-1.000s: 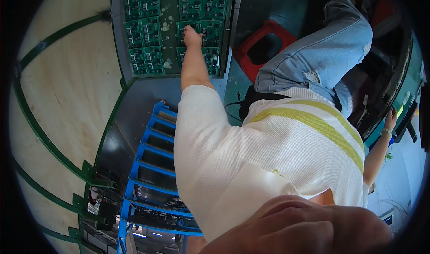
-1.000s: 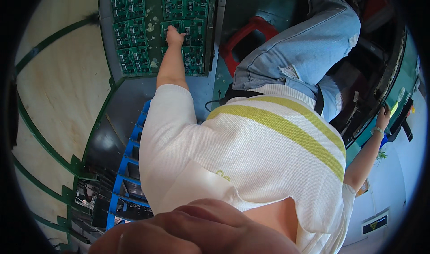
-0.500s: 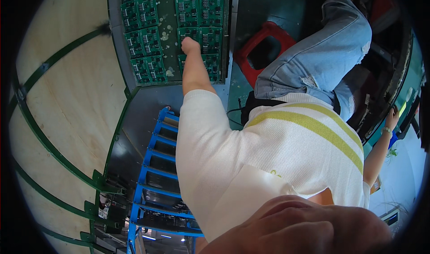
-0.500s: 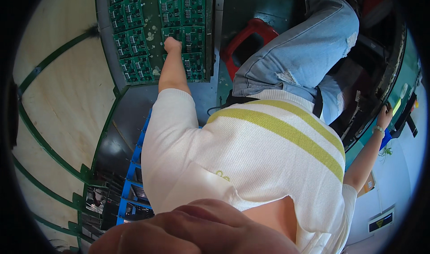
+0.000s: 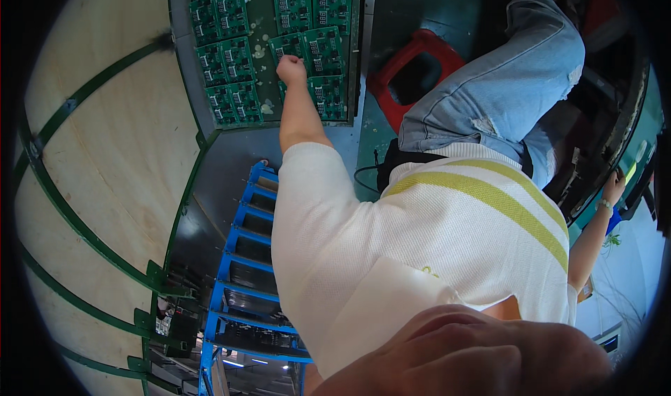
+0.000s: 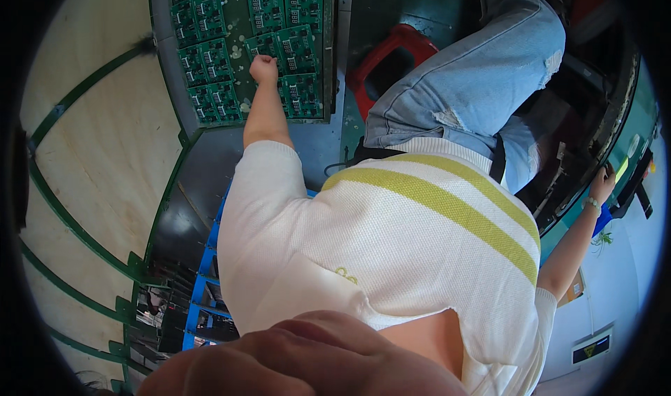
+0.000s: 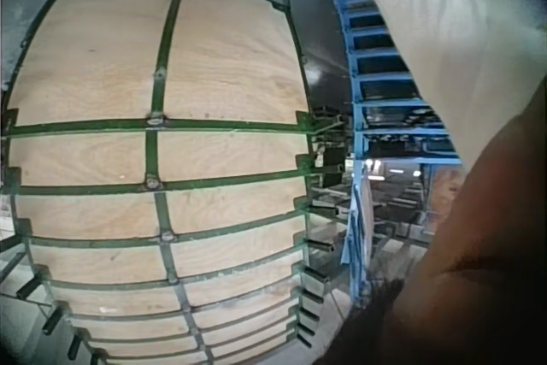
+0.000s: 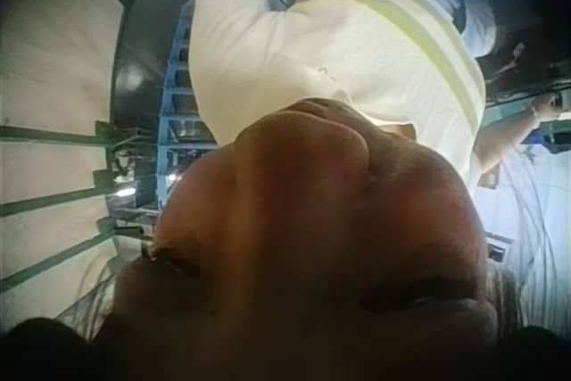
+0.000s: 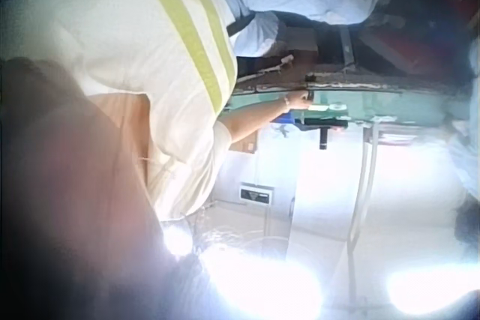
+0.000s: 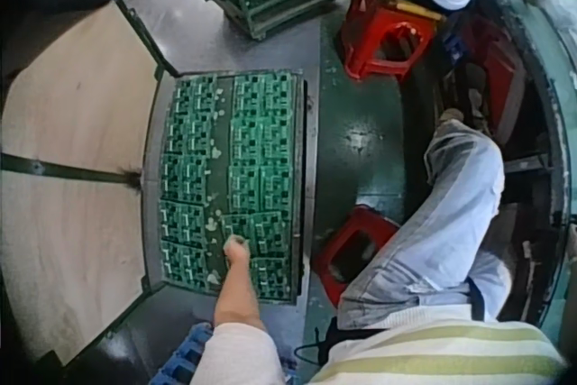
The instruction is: The person assembles electronic circuit boards by hand, inserting small black components into the green PCBs. They pick components from a blue bin and place them into the board, occasionally adjusting the board's position on the green workbench.
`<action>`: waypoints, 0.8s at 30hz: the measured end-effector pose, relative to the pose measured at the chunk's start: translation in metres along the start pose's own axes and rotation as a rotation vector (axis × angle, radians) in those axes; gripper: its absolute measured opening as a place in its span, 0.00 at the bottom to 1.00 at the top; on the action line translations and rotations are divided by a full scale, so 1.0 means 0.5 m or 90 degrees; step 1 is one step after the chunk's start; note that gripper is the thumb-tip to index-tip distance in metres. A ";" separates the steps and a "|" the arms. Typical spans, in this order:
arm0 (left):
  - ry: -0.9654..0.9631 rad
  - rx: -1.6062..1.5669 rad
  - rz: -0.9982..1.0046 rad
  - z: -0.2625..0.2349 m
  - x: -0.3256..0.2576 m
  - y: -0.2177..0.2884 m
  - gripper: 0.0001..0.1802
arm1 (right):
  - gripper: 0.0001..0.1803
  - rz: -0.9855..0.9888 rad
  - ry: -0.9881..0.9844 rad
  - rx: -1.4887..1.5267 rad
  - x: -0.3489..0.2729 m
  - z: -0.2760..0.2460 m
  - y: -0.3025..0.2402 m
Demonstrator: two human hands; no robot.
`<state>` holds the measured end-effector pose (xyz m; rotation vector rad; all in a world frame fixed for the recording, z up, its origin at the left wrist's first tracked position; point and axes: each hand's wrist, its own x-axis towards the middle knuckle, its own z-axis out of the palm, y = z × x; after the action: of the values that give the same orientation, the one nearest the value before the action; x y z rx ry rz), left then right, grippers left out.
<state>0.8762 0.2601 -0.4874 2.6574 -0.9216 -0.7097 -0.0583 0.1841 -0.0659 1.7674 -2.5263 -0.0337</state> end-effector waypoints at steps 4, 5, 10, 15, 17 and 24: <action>0.039 -0.097 0.012 0.019 -0.021 -0.007 0.07 | 0.21 -0.010 0.022 -0.033 -0.001 0.000 -0.002; 0.050 -0.083 0.020 0.020 -0.022 -0.007 0.06 | 0.21 -0.008 0.021 -0.052 -0.002 0.000 -0.004; 0.139 -0.089 0.012 0.022 -0.016 0.013 0.06 | 0.20 -0.019 0.038 -0.046 -0.003 0.003 -0.024; 0.088 -0.052 0.047 0.010 0.023 0.021 0.06 | 0.20 -0.030 0.069 -0.049 -0.045 0.007 -0.018; 0.081 -0.036 0.063 0.019 0.013 -0.001 0.07 | 0.20 -0.047 0.090 -0.077 -0.024 0.007 -0.039; 0.072 -0.058 0.030 0.016 -0.015 0.017 0.06 | 0.19 -0.038 0.107 -0.093 -0.041 0.009 -0.051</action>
<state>0.8626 0.2577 -0.4884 2.5589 -0.8968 -0.5708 -0.0275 0.1947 -0.0722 1.7121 -2.2931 -0.0688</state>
